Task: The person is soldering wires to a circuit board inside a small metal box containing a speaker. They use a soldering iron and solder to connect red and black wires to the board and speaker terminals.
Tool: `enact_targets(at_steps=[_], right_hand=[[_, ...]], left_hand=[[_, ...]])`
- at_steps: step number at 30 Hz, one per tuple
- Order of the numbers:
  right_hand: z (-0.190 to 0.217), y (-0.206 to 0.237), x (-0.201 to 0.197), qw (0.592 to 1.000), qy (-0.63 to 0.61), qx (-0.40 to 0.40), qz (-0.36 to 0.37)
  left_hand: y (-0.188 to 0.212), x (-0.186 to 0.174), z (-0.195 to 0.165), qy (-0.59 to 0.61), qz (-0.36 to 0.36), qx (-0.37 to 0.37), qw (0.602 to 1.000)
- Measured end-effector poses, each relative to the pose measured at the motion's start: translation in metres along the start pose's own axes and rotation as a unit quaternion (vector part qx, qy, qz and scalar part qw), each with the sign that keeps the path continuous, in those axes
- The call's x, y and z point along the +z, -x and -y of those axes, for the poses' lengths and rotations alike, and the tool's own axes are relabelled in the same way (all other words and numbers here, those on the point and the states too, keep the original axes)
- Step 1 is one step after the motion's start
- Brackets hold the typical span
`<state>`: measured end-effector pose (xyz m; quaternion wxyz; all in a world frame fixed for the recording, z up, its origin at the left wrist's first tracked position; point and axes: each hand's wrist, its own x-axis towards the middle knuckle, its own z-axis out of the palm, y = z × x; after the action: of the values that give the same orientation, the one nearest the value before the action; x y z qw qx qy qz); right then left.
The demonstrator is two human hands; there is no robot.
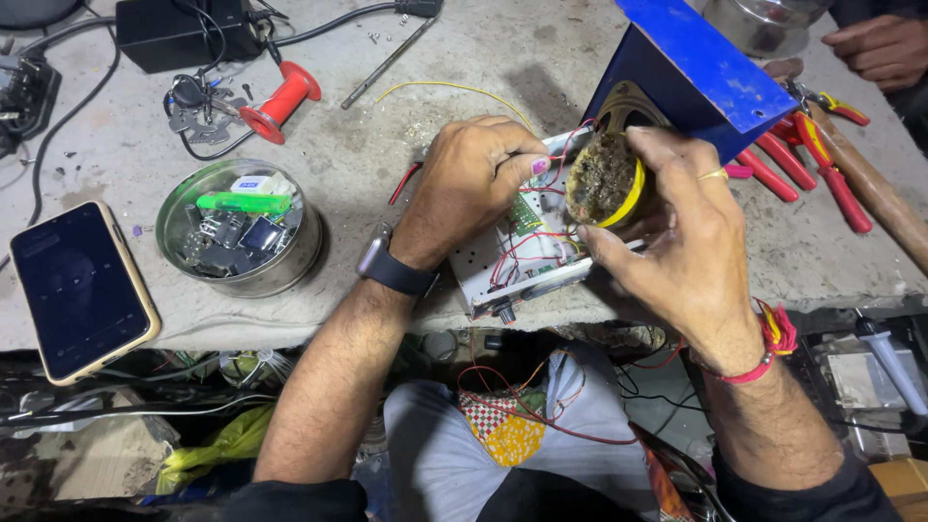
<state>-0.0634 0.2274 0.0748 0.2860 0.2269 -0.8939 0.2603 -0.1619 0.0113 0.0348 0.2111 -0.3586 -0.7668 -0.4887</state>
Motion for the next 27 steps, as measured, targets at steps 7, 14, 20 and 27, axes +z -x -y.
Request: enact_targets(at_steps=[7,14,20,27], right_hand=[[-0.003,0.021,-0.003,0.987,-0.146,0.041,-0.052],[-0.003,0.001,-0.009,0.994,-0.083,0.073,0.021],[-0.009,-0.012,0.008,0.996,0.085,0.012,0.009],[-0.042,0.004,0.001,0.975,-0.164,0.115,-0.096]], left_hand=[[-0.002,0.0,-0.004,-0.004,0.03,0.009,1.0],[-0.003,0.004,-0.012,0.012,0.025,-0.058,0.998],[-0.005,0.002,-0.011,0.04,0.028,-0.092,0.994],[-0.001,0.001,-0.004,0.003,-0.001,-0.038,0.999]])
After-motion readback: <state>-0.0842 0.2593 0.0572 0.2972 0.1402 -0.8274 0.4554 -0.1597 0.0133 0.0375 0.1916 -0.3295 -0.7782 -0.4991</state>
